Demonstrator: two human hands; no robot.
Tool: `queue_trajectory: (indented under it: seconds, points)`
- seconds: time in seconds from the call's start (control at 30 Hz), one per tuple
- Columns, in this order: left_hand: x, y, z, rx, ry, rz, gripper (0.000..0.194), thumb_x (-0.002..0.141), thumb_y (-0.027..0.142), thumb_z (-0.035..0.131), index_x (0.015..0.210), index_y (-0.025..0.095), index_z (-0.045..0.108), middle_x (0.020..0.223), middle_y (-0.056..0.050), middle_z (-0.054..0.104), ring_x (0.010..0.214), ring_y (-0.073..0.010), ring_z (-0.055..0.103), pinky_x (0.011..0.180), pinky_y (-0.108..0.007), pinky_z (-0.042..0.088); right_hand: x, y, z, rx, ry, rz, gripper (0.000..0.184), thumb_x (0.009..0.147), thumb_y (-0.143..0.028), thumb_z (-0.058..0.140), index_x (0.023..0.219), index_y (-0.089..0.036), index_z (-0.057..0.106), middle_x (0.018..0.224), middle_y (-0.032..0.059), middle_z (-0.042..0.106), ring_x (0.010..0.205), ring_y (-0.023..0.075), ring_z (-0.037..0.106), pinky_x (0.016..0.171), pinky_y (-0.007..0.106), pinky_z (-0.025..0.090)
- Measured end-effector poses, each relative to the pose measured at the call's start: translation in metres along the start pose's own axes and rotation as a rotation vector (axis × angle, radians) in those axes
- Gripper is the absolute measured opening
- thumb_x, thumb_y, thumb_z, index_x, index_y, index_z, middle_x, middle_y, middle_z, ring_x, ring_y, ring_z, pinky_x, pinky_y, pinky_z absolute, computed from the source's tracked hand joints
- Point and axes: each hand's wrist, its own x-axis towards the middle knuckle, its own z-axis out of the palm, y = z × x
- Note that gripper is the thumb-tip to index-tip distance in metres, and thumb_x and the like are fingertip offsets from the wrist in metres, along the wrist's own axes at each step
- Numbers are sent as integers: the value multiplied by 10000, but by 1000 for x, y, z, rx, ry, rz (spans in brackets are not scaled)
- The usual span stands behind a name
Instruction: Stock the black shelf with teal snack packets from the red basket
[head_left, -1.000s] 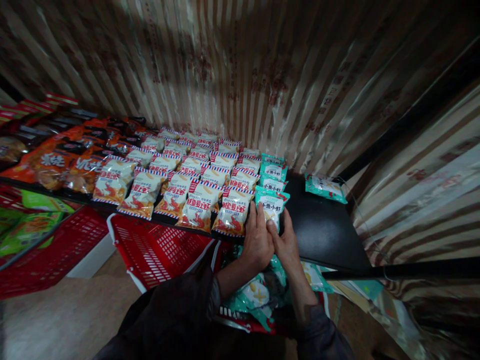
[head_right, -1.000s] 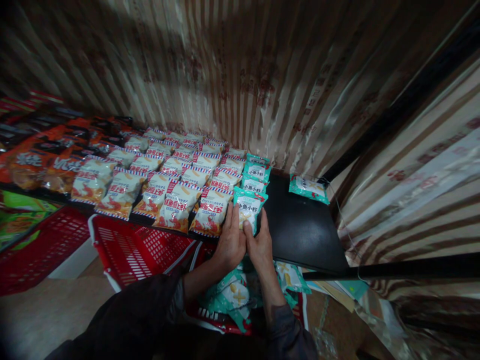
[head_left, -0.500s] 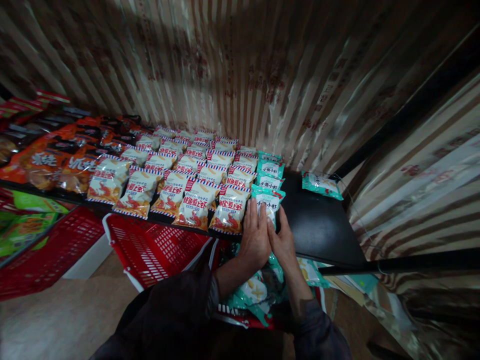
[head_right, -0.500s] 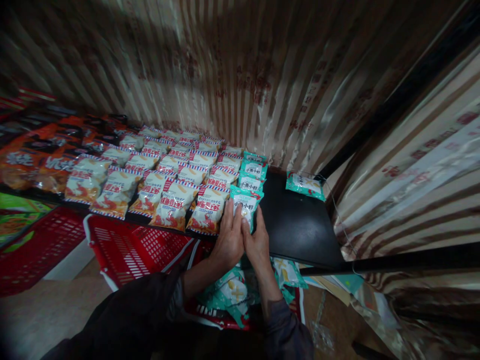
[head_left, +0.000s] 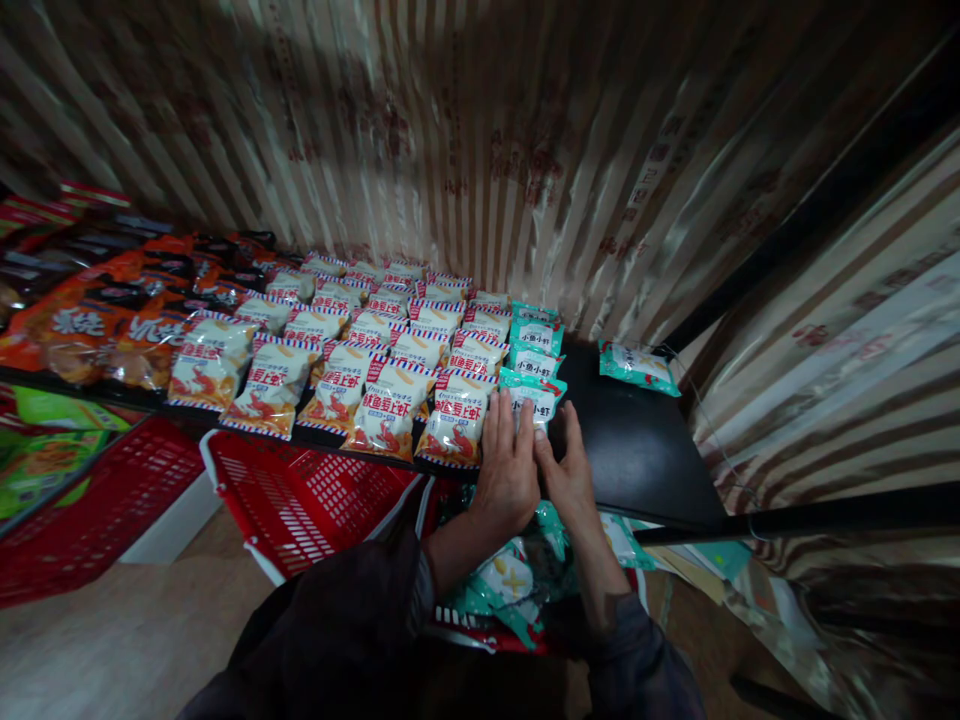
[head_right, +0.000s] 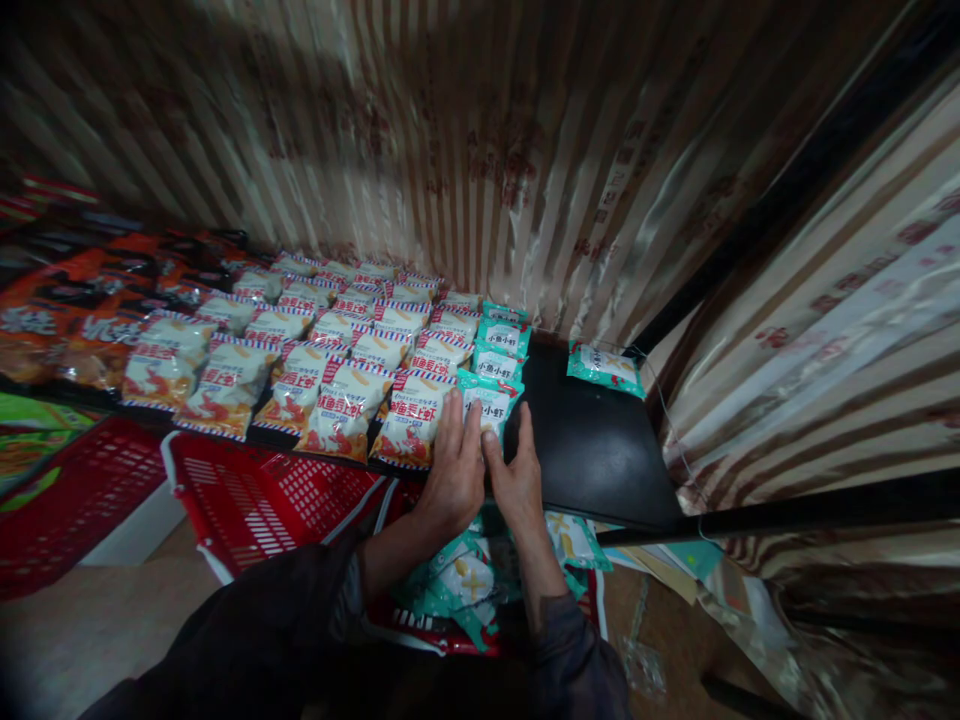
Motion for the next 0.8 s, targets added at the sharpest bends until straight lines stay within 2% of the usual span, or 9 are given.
queue_trajectory:
  seconds: [0.13, 0.33, 0.57, 0.8]
  points:
    - [-4, 0, 4, 46, -15, 33, 504, 984, 186, 307, 1487, 155, 290, 1591, -191, 160, 1482, -286, 1, 1165, -574, 190, -1, -3, 0, -3, -6, -14, 781, 855, -594, 487, 1494, -184, 304, 1535, 116, 364, 1416, 258, 342, 1124, 450, 336]
    - [-4, -7, 9, 42, -39, 19, 497, 993, 215, 294, 1479, 113, 291, 1586, -219, 143, 1480, -292, 10, 1165, -563, 222, -3, -3, 3, 15, -48, -41, 700, 896, -505, 464, 1503, -205, 290, 1516, 83, 406, 1391, 231, 389, 1114, 412, 361]
    - [-4, -8, 8, 77, -53, 44, 505, 997, 211, 273, 1490, 101, 259, 1579, -224, 176, 1480, -294, 34, 1163, -542, 252, -1, 0, 3, 25, -78, -25, 721, 896, -506, 485, 1512, -199, 269, 1520, 85, 399, 1402, 229, 372, 1136, 409, 333]
    - [-7, -5, 1, 114, -40, 58, 517, 987, 185, 285, 1494, 98, 242, 1596, -213, 102, 1478, -302, -34, 1164, -571, 215, -3, 3, 1, 28, 2, -35, 773, 874, -565, 505, 1511, -199, 265, 1545, 105, 348, 1404, 247, 367, 1138, 435, 325]
